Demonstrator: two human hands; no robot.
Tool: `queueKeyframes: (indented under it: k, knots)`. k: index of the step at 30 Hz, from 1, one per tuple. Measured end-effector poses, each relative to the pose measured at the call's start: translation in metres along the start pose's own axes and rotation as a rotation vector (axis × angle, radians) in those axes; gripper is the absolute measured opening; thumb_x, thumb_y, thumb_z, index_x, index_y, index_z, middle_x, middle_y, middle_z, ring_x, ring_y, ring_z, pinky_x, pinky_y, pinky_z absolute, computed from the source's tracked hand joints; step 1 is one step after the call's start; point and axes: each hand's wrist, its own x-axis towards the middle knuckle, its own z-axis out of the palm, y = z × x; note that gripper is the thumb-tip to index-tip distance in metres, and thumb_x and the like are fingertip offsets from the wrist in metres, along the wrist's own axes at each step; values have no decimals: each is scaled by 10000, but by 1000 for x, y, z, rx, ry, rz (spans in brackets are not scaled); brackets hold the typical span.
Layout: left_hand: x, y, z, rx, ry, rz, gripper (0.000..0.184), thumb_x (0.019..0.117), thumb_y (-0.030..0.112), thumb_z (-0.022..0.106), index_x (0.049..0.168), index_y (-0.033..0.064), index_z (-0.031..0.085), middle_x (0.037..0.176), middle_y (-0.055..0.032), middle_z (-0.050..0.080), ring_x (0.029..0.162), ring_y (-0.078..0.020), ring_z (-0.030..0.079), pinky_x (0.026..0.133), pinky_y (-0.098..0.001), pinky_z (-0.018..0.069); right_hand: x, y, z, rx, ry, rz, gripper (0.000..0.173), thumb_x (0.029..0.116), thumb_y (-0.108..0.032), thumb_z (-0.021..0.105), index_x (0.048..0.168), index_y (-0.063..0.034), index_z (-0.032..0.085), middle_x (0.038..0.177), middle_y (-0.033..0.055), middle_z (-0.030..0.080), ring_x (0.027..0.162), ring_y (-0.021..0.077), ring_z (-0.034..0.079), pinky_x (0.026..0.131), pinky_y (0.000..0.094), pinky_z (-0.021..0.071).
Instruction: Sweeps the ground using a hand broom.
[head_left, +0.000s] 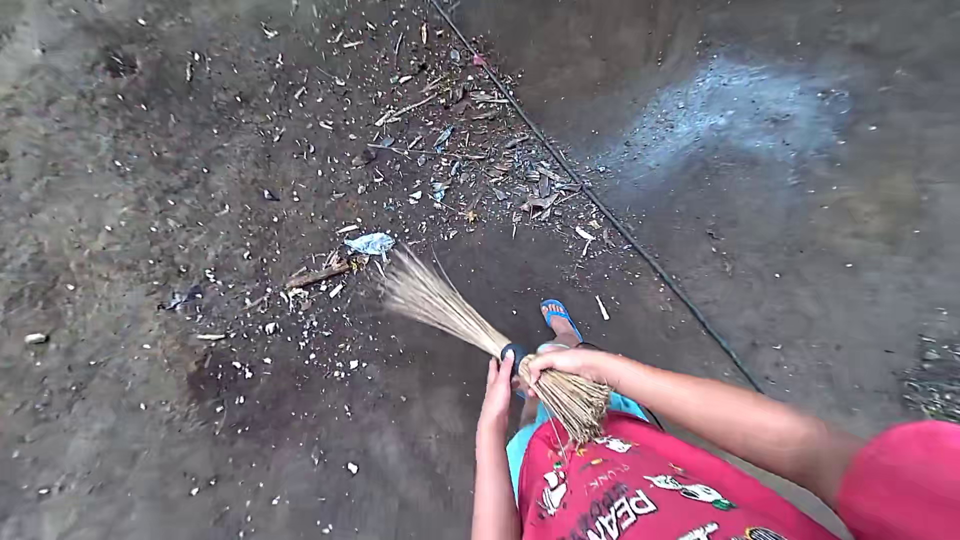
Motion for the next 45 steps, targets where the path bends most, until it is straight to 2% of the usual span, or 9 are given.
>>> queueKeyframes:
  k: [2, 7, 14, 20, 24, 26, 32, 40, 45]
  knots:
    - [46, -47, -11, -71, -39, 155, 491, 1116, 278, 321, 1490, -25, 420, 1449, -223, 551, 1223, -313, 620, 975, -473, 525, -24, -6, -29, 68, 133, -47, 130, 971, -141, 523, 959, -61, 625, 857, 58, 709, 763, 153, 697, 708, 325, 588]
    - [83, -126, -33, -312, 322, -103, 429, 1123, 262, 329, 1418, 1, 498, 1294, -180, 665, 1030, -264, 696, 824, -440, 554, -106, 3, -161, 268, 379, -19, 288, 1085, -288, 402, 1182, -78, 573, 903, 61, 681, 761, 143, 683, 684, 291, 594]
    - [12, -207, -34, -233, 675, -632, 453, 1122, 279, 357, 1423, -40, 472, 1229, -241, 643, 899, -289, 656, 792, -473, 534, -119, -42, -338, 113, 791, 304, 231, 1045, -158, 381, 915, -92, 560, 694, 31, 640, 575, 113, 627, 513, 268, 531]
    - [6, -135, 55, -411, 763, -430, 404, 1119, 243, 378, 1375, -37, 515, 1199, -187, 663, 909, -190, 668, 757, -349, 532, 4, -142, -276, -420, 459, 494, 216, 1059, -208, 459, 1104, -50, 600, 864, 44, 644, 721, 107, 621, 670, 285, 538]
    - [28, -122, 77, -111, 537, -441, 366, 1047, 202, 536, 1308, -47, 597, 1303, -264, 608, 1232, -360, 579, 1065, -522, 447, 67, -194, -211, -803, 178, 485, 301, 949, -289, 652, 1080, -18, 643, 918, 101, 686, 781, 177, 663, 718, 389, 561]
    - [31, -106, 59, -209, 573, -509, 389, 1092, 245, 463, 1345, -30, 571, 1309, -260, 597, 1152, -351, 606, 966, -533, 491, 73, -222, -208, -816, 93, 379, 292, 867, -201, 712, 1073, -13, 625, 862, 103, 709, 722, 186, 696, 664, 374, 589]
    - [15, -96, 20, -369, 855, -532, 381, 1112, 277, 385, 1349, 26, 546, 1230, -158, 660, 923, -234, 671, 765, -432, 536, 13, -216, -282, -1273, 159, 175, 953, 723, -172, 874, 1507, -168, 332, 1062, 202, 673, 900, 364, 690, 768, 602, 561]
    - [31, -113, 61, -371, 678, -455, 370, 1109, 227, 406, 1345, -19, 548, 1249, -201, 645, 1004, -256, 665, 813, -428, 540, -161, -134, -359, -1157, 566, 838, 821, 721, -245, 877, 1411, -44, 482, 1134, 231, 674, 1010, 385, 683, 884, 602, 542]
    - [30, -134, 112, -346, 660, -448, 324, 1073, 155, 489, 1284, -67, 594, 1225, -236, 646, 1117, -264, 629, 1000, -434, 487, -130, -101, -354, -564, 559, 1094, 185, 964, -148, 608, 1104, -27, 598, 860, 83, 648, 730, 163, 632, 681, 352, 541]
